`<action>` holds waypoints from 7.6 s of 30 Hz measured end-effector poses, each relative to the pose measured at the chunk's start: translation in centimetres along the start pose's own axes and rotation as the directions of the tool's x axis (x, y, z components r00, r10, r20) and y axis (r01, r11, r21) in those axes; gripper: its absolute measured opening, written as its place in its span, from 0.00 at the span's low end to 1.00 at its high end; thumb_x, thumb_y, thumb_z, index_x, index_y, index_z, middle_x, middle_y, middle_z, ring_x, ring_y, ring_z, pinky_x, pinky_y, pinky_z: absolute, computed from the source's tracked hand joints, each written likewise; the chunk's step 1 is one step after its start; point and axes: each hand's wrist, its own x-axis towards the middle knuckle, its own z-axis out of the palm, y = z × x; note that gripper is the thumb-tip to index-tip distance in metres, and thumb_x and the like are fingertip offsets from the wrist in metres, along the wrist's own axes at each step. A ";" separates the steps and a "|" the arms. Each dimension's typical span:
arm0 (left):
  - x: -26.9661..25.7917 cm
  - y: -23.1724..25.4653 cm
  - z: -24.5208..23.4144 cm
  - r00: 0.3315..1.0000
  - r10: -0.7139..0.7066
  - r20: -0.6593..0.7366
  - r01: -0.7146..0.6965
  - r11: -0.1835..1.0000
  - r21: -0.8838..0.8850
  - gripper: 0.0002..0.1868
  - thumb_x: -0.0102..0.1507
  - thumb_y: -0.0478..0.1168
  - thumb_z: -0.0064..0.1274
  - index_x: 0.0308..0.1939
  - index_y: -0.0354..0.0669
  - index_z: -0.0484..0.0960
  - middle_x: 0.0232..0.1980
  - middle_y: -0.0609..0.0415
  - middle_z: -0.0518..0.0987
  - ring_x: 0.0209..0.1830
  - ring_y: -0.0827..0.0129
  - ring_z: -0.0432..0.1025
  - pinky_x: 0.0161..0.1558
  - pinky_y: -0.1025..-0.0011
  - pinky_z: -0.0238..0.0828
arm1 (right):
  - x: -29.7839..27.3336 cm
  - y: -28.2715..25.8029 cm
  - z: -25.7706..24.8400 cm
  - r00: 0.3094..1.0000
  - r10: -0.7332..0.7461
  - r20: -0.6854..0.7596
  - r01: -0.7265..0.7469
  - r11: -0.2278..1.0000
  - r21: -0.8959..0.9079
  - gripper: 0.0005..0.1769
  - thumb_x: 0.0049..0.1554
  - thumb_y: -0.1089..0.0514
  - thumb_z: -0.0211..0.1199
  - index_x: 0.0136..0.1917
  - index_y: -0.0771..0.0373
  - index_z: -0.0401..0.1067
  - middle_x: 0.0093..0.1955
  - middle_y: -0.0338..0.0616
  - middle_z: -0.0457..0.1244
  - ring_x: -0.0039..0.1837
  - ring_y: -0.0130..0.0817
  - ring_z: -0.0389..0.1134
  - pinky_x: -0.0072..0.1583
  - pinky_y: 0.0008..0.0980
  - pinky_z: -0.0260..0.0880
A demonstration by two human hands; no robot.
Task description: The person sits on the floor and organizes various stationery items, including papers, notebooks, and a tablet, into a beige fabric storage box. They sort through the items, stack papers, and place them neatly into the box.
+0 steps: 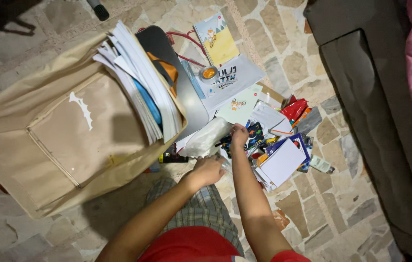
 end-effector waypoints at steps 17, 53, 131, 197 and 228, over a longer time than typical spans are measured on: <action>4.4 -5.0 2.9 1.000 0.028 -0.012 -0.029 0.992 -0.123 0.27 0.67 0.52 0.49 0.68 0.49 0.69 0.57 0.38 0.76 0.57 0.43 0.72 0.59 0.47 0.64 | 6.0 3.2 -4.7 0.751 -0.654 -0.089 0.434 0.591 -0.680 0.09 0.54 0.67 0.60 0.50 0.66 0.74 0.48 0.54 0.67 0.51 0.45 0.69 0.55 0.40 0.69; 6.0 -12.5 22.8 0.923 0.212 -0.321 -0.319 0.889 -0.329 0.16 0.68 0.49 0.56 0.44 0.38 0.84 0.69 0.42 0.78 0.57 0.53 0.78 0.55 0.62 0.76 | -11.0 7.8 -23.4 0.652 -0.677 -0.341 0.463 0.712 -0.527 0.11 0.57 0.70 0.61 0.53 0.62 0.75 0.54 0.49 0.62 0.57 0.43 0.65 0.60 0.37 0.66; 47.1 -2.4 17.4 0.684 -0.341 -0.644 0.146 0.930 -0.337 0.43 0.58 0.45 0.51 0.68 0.13 0.57 0.63 0.13 0.64 0.62 0.28 0.64 0.62 0.51 0.60 | 6.8 4.5 -15.4 0.980 -0.114 -0.166 0.122 0.992 0.037 0.46 0.53 0.65 0.63 0.79 0.70 0.44 0.75 0.61 0.52 0.68 0.48 0.58 0.66 0.38 0.60; 53.9 -1.7 9.9 0.937 -0.344 -0.052 0.348 0.919 0.186 0.37 0.64 0.44 0.50 0.74 0.33 0.57 0.68 0.30 0.73 0.69 0.43 0.70 0.67 0.57 0.68 | 6.5 6.9 -14.9 0.938 -0.340 -0.072 0.277 0.857 -0.435 0.45 0.56 0.58 0.67 0.78 0.68 0.47 0.80 0.59 0.45 0.80 0.50 0.50 0.77 0.39 0.47; 29.0 12.1 -1.4 0.682 0.390 -0.619 -0.144 0.901 0.409 0.13 0.53 0.41 0.64 0.42 0.48 0.86 0.40 0.50 0.85 0.45 0.56 0.79 0.47 0.53 0.70 | 1.5 -2.1 -17.9 0.754 -0.654 0.062 0.491 0.499 -0.714 0.31 0.53 0.62 0.66 0.69 0.61 0.65 0.74 0.60 0.51 0.75 0.58 0.51 0.73 0.54 0.49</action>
